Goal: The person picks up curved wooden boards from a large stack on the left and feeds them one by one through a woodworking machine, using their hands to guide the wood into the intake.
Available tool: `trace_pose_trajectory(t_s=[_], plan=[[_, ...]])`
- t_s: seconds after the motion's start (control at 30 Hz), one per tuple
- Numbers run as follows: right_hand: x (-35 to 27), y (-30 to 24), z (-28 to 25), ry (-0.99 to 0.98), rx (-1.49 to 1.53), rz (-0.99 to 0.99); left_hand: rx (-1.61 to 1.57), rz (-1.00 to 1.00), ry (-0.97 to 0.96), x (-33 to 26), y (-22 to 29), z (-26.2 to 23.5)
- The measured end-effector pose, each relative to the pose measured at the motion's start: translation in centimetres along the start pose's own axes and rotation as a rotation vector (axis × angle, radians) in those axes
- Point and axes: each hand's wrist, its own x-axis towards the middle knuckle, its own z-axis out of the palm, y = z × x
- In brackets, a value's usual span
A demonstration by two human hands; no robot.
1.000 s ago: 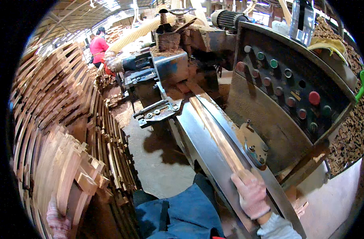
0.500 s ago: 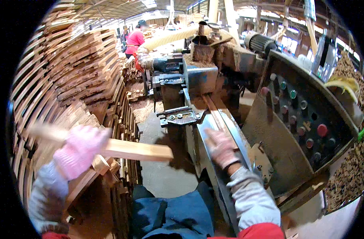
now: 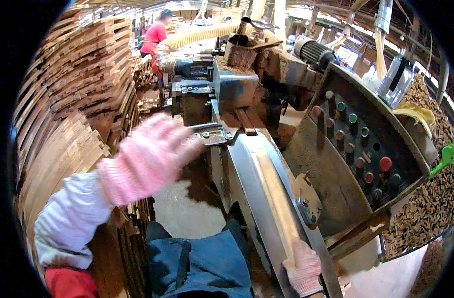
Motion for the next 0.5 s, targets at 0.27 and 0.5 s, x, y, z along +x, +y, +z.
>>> trace_pose_trajectory(t_s=[0.27,0.5], plan=[[10.9,-0.3,3.4,0.457,0.03,-0.086,0.162,-0.729,-0.286,-18.8,-4.9,-7.8],[31.2,-4.3,6.0,0.695,0.288,-0.105,0.105,-0.926,-0.432,-27.3,-0.9,-13.2]])
